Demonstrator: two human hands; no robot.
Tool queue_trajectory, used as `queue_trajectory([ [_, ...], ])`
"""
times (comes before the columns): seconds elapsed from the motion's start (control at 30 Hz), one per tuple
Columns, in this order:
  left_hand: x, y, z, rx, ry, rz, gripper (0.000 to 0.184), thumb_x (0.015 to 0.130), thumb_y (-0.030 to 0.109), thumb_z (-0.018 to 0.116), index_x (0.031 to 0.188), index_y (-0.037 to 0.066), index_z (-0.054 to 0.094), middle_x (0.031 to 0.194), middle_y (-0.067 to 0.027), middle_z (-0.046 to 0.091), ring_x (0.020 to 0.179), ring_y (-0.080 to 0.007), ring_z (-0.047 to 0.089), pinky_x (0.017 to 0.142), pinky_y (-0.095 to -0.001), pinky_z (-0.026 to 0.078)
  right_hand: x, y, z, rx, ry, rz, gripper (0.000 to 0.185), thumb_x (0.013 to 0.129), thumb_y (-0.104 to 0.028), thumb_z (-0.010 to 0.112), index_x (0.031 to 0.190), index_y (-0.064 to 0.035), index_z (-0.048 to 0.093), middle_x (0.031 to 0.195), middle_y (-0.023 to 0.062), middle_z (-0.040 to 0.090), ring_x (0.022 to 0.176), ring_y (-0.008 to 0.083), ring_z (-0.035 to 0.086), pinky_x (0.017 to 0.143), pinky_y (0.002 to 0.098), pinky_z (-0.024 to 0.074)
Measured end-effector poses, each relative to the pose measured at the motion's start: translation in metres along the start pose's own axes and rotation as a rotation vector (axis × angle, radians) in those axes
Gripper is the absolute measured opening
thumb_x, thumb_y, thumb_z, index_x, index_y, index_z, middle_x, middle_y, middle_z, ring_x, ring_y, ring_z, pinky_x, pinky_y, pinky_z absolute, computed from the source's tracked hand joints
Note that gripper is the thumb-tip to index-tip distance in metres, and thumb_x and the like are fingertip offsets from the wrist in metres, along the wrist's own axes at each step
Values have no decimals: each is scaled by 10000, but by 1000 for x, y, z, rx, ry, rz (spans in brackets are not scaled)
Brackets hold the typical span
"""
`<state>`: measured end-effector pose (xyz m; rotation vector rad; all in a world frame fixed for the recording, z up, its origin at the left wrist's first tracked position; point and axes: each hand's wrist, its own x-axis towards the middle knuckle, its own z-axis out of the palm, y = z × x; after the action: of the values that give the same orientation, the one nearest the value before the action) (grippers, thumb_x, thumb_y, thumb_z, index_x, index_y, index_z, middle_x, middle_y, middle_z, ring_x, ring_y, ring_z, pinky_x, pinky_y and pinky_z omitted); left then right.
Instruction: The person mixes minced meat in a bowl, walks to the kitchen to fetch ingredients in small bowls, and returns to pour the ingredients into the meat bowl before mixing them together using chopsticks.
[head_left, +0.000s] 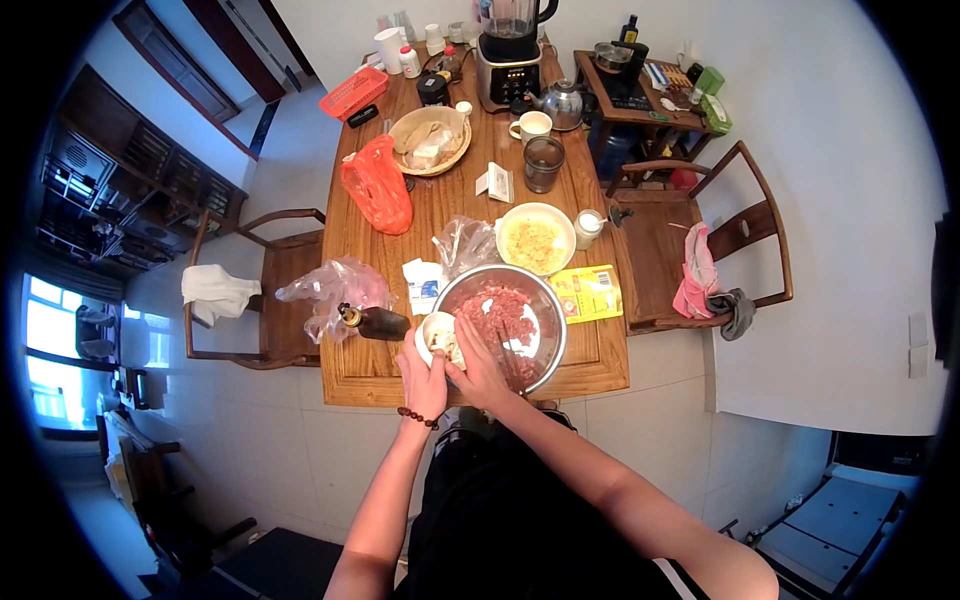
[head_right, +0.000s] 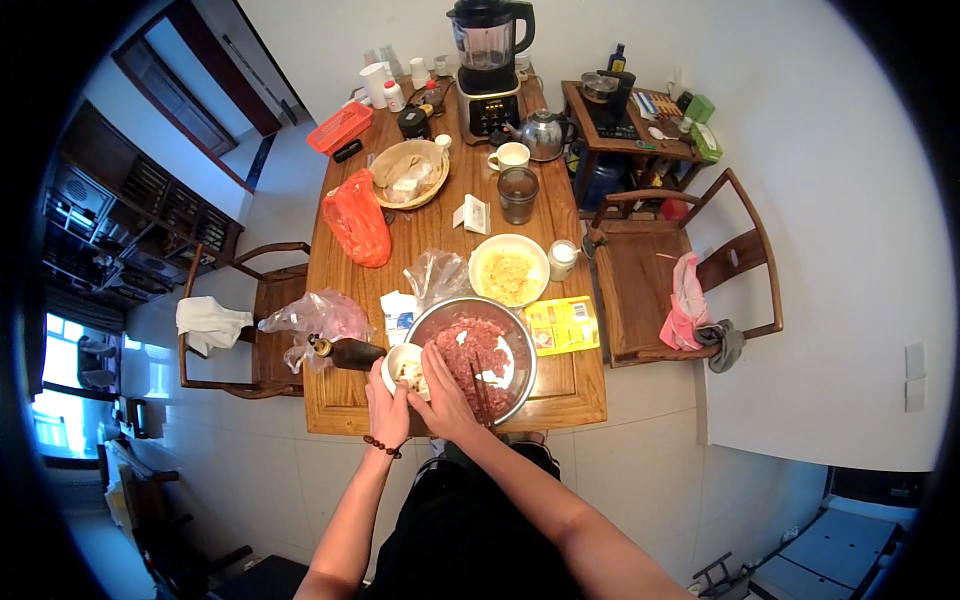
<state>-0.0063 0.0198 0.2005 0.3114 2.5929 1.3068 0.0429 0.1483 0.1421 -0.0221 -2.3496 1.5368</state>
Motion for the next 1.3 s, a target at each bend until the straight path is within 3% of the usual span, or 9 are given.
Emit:
queue_trajectory([
  [1.3,1,5,-1,26,-16,-56,665,1008,244,558,1556,-3,273,1411,-359,388,1284,-492,430,1108,-492,369,-2,5,2,17,20,-22,841,1045,-460,520,1574,112,203,1637,346,203,1540,468,201,1241,481,234],
])
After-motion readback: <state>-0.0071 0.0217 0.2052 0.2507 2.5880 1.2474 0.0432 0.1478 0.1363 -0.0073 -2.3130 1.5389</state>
